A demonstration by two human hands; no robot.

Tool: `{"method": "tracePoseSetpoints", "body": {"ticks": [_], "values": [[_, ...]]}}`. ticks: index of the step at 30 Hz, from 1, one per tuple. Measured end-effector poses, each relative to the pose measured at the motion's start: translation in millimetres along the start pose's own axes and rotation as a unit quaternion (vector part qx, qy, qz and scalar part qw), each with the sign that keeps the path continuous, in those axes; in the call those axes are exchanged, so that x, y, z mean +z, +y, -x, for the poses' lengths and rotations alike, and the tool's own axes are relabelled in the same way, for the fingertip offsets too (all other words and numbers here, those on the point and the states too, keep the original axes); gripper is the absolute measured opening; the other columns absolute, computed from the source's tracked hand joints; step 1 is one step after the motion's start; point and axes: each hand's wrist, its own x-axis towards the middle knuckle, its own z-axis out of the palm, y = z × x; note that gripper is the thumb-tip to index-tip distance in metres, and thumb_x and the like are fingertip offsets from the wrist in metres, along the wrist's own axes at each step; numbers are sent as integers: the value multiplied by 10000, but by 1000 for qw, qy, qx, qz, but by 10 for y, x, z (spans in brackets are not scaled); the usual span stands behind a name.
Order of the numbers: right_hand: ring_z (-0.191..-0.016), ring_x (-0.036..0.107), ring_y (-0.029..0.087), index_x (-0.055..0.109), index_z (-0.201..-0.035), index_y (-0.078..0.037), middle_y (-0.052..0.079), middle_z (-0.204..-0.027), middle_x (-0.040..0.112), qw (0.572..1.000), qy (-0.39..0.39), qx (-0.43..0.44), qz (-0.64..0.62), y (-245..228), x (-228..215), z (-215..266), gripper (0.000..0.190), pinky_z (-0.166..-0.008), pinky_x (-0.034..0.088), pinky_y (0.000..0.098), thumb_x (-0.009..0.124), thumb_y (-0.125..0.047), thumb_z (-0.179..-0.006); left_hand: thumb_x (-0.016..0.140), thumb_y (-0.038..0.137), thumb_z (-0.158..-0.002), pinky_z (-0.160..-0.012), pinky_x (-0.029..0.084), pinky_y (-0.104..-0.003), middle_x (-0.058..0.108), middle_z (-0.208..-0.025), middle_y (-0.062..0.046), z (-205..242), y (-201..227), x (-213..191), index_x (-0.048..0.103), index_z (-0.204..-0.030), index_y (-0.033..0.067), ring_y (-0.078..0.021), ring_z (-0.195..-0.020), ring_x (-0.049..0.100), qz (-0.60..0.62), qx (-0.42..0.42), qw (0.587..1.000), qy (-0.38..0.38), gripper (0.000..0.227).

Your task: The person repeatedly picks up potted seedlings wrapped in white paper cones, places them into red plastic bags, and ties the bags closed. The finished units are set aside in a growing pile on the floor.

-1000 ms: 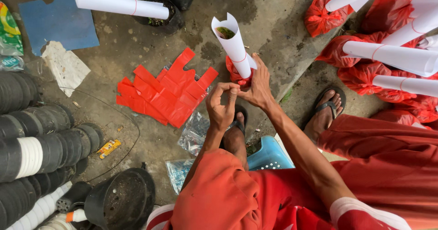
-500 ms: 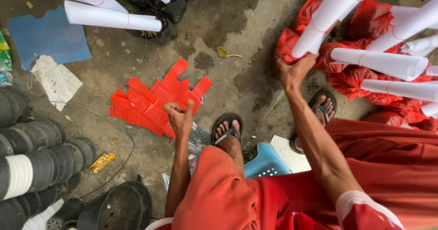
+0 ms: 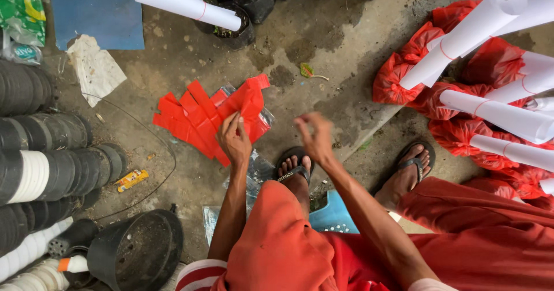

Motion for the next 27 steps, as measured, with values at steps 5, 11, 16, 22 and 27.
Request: {"method": "tracePoseSetpoints", "body": {"ticks": [5,11,16,22,27], "values": [[-880,650,117,653,-1186,-31,7,-1046,716,914,-174,186,-315,-215,781,-82,294,-764,521,311,663,-222,-963,567,161,-1080,-900,544,-396,711,-1120,-157,106,366,-20,702,-1138,-25,-312,-1015,688,204,-40,978,27,237],[-779,589,74,660,-907,-61,-20,-846,665,882,-134,187,-412,-201,1108,-106,139,-711,487,267,708,-161,-990,651,201,-1023,-799,532,-339,690,-994,-115,38,416,-174,706,-1052,-39,-209,-890,654,268,-133,953,44,247],[-837,565,44,601,-906,-104,-59,-892,650,870,-123,128,-461,-418,849,-70,146,-753,459,237,738,-94,-953,672,230,-1022,-714,486,-308,670,-888,-72,119,337,-102,705,-993,-9,-148,-791,581,293,-174,940,15,244],[-852,564,63,631,-941,-110,-31,-955,656,791,-42,186,-582,-591,188,-210,122,-777,458,266,629,-118,-1063,631,255,-1055,-722,484,-346,639,-870,-105,85,-228,-11,674,-940,-5,-196,-787,587,164,-157,966,127,288],[-886,605,104,587,-919,-93,111,-1151,737,842,20,126,-524,-400,-725,-346,158,-786,473,293,615,-14,-1053,670,275,-1059,-797,504,-404,667,-966,-140,-229,-830,-313,671,-980,-9,-289,-881,631,69,-115,973,190,295]]}}
